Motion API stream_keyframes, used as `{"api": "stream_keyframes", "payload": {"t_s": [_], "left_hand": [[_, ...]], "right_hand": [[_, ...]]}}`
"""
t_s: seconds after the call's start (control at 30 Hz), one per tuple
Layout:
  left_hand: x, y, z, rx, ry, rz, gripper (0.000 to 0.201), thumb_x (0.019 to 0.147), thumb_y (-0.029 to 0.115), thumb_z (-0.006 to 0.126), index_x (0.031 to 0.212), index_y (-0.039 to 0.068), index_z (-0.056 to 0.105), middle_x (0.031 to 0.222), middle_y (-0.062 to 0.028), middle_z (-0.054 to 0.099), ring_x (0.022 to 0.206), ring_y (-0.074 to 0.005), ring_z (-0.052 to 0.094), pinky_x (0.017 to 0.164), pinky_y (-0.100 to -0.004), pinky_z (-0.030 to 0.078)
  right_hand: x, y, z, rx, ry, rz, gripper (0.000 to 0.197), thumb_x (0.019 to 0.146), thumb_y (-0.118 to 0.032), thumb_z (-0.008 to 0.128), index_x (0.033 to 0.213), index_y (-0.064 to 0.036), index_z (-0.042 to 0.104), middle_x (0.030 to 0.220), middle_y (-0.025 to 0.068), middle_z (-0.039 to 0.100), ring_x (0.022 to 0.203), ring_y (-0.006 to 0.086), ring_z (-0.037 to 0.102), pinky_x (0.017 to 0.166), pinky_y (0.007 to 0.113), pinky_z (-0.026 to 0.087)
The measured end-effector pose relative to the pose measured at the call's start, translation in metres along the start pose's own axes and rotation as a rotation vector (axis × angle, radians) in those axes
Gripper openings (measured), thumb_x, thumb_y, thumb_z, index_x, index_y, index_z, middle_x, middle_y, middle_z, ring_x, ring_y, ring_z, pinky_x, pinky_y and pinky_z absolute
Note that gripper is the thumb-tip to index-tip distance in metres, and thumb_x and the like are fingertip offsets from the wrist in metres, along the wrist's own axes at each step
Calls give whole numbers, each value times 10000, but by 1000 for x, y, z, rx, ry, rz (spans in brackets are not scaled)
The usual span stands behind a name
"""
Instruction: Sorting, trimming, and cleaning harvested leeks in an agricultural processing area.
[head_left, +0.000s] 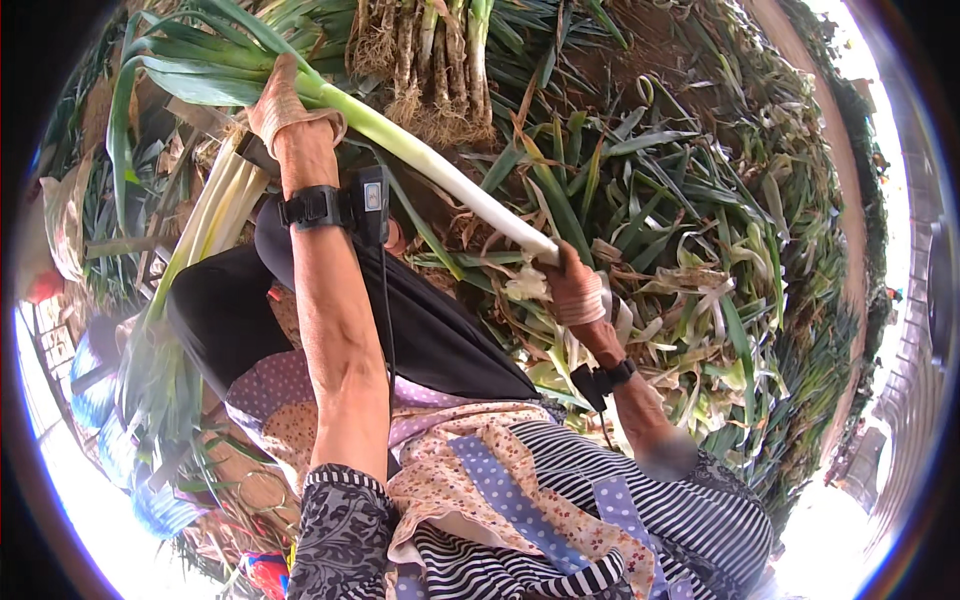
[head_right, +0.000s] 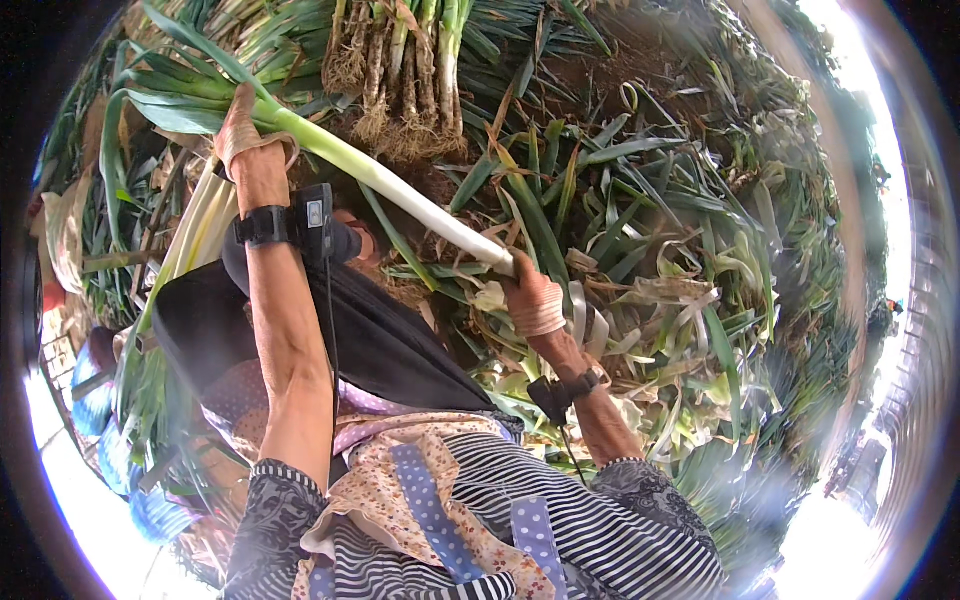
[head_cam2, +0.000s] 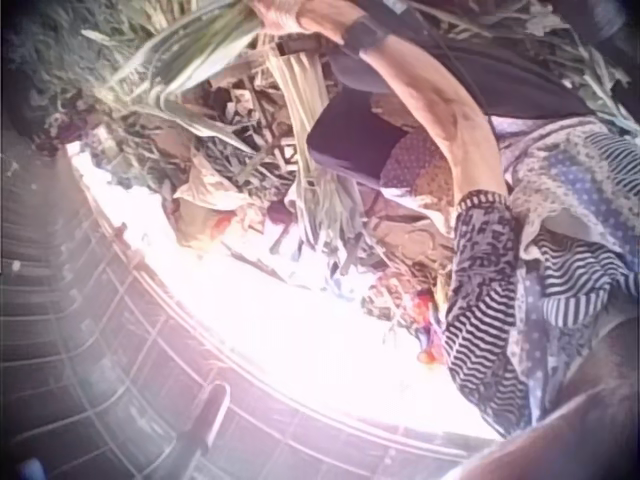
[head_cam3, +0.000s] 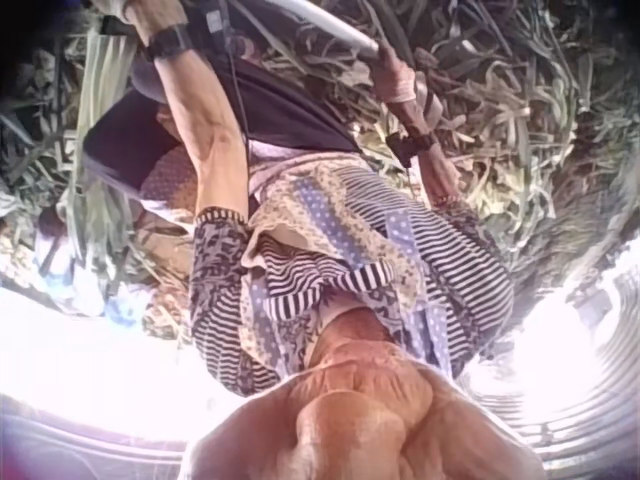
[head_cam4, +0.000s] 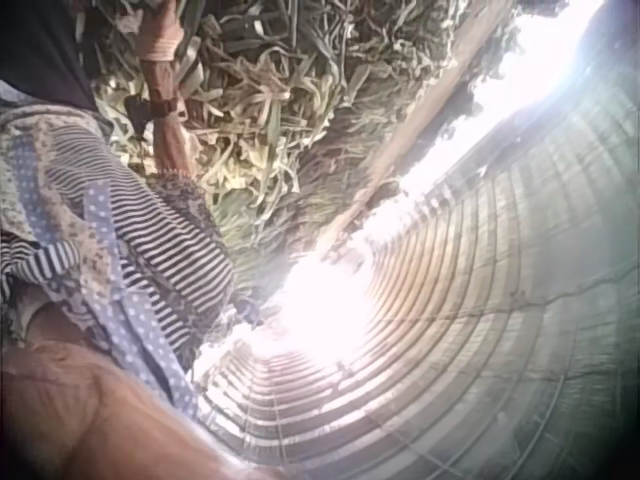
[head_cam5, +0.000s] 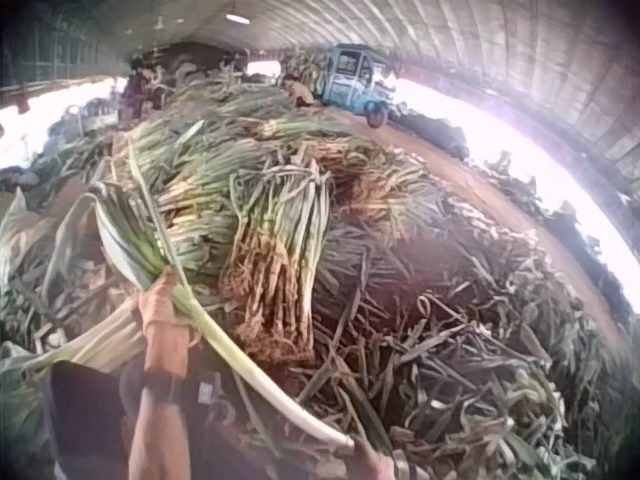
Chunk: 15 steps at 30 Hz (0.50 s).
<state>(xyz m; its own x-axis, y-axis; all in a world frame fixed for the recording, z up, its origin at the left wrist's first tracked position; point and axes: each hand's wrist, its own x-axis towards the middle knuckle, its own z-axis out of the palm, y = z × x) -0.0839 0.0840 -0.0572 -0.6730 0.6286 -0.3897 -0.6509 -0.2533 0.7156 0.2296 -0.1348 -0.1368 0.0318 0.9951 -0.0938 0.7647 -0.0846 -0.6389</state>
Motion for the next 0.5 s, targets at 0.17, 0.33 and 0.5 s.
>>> {"api": "stream_keyframes", "payload": {"t_s": [0.17,0.33,0.5], "left_hand": [[3,-10,0,37,-106,-11,205,779,82,701,893,16,544,737,-116,574,544,-212,543,469,-327,492],[35,-11,-20,-191,-156,-290,252,835,193,630,914,37,448,650,-91,513,486,-180,483,413,-301,397],[6,-38,-13,-130,-221,-349,286,853,240,623,938,42,436,649,-83,517,474,-162,482,434,-311,462]], "right_hand": [[7,-46,-42,-84,16,-93,327,803,-274,674,1036,-73,563,622,174,597,571,326,612,476,406,448],[-22,-100,-86,-243,-95,-210,369,779,-288,694,1094,-122,599,540,125,558,483,276,583,447,387,440],[-59,-115,-110,-78,-219,50,380,751,-341,719,1090,-184,647,577,102,581,467,213,556,455,322,440]]}}
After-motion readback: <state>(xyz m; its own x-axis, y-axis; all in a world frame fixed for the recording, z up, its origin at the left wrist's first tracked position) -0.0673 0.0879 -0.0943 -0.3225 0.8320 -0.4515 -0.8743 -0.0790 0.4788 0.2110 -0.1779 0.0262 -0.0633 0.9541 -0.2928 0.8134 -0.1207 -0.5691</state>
